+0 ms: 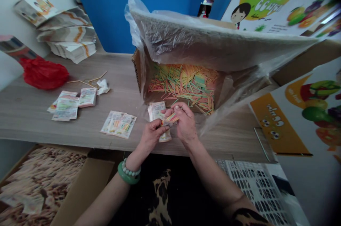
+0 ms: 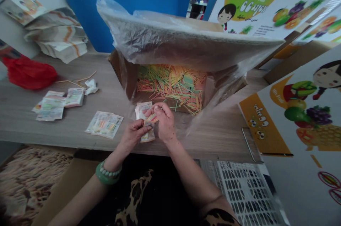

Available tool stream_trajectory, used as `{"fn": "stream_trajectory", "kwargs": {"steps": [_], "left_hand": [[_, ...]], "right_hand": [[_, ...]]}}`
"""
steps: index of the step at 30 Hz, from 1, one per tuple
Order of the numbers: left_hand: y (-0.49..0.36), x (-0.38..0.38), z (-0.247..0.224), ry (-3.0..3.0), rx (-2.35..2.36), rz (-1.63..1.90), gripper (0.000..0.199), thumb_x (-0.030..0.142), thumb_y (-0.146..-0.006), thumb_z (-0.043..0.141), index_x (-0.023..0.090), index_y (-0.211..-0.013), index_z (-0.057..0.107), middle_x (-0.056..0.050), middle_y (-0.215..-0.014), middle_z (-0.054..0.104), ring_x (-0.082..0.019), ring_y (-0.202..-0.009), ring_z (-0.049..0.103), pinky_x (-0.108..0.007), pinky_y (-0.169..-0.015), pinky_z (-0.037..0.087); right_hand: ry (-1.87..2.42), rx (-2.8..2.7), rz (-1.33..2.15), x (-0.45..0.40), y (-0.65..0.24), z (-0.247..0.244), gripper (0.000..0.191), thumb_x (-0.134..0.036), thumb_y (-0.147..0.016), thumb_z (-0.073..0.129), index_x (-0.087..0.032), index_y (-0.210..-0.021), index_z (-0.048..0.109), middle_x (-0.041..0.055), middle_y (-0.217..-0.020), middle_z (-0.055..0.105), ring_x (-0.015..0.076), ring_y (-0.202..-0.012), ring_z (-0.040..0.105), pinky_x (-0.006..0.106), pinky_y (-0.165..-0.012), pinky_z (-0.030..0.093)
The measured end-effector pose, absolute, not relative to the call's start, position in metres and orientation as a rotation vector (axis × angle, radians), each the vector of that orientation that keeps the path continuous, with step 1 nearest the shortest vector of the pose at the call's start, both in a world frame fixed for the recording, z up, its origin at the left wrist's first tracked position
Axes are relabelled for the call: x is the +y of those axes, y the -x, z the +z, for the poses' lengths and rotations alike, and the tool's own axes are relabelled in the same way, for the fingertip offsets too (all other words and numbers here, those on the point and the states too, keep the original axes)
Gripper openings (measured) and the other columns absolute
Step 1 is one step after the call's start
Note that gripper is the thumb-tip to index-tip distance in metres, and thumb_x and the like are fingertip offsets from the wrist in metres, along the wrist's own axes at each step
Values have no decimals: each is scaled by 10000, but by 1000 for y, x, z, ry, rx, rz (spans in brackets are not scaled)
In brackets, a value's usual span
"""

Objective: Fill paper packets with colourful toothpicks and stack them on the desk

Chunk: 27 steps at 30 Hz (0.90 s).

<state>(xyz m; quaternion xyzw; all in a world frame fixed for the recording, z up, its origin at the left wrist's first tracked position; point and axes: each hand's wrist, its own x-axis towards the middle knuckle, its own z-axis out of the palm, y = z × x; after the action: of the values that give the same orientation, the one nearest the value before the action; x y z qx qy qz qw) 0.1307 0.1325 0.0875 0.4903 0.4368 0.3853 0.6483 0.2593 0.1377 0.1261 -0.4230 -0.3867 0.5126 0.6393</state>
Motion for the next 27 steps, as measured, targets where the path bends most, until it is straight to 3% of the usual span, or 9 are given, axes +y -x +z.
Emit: {"fn": "stream_trajectory", "kwargs": {"steps": [6, 12, 15, 19, 21, 24, 27], "left_hand": [[-130, 132, 86, -1139, 999, 913, 338, 437, -693, 732, 171, -643, 529, 28, -625, 424, -110, -602, 355, -252, -567, 289], [-132, 137, 94, -1343, 959, 961, 323, 452, -790, 665, 162, -652, 629, -23, -725, 548, -151, -729, 476, -270, -693, 386], [-130, 140, 95, -1227, 877, 973, 341, 501, -778, 699, 160, -755, 711, -57, -844, 638, -180, -848, 545, -289, -813, 426], [-121, 141, 90, -846, 837, 951, 392, 506, -721, 786, 158, -898, 748, -55, -855, 679, -164, -789, 567, -281, -760, 448], [-116, 141, 87, -767, 855, 970, 420, 490, -696, 820, 164, -954, 756, -59, -907, 701, -163, -808, 589, -279, -772, 461], [-113, 138, 85, -783, 861, 997, 402, 484, -713, 817, 169, -958, 765, -58, -928, 712, -171, -855, 609, -288, -826, 469], [-110, 131, 86, -862, 861, 996, 328, 447, -743, 800, 179, -931, 783, -55, -908, 711, -178, -871, 611, -302, -866, 465]], "right_hand": [[1016, -910, 1219, 136, -262, 123, 145, -378, -849, 584, -234, -842, 574, 5, -701, 694, 214, -851, 711, 372, -804, 555], [1100, -1150, 1284, 139, -262, 112, 223, -428, -875, 555, -239, -828, 665, 49, -1135, 734, 209, -1111, 655, 406, -1034, 476], [1184, -1403, 1208, 138, -270, 108, 302, -514, -886, 552, -265, -932, 717, 49, -1208, 713, 227, -1200, 611, 444, -1110, 408], [1209, -1430, 1180, 134, -286, 103, 387, -534, -916, 504, -299, -1168, 679, 34, -1311, 656, 217, -1262, 561, 431, -1120, 378], [1259, -1385, 1173, 131, -288, 97, 330, -482, -893, 530, -285, -1104, 689, 24, -1190, 695, 208, -1135, 606, 390, -1025, 437], [1434, -1404, 1159, 126, -282, 87, 183, -397, -802, 583, -234, -759, 653, -7, -758, 651, 179, -773, 581, 322, -769, 451], [1435, -1503, 1102, 122, -272, 84, 185, -347, -787, 557, -222, -651, 574, -10, -685, 566, 170, -721, 530, 308, -711, 398]]}}
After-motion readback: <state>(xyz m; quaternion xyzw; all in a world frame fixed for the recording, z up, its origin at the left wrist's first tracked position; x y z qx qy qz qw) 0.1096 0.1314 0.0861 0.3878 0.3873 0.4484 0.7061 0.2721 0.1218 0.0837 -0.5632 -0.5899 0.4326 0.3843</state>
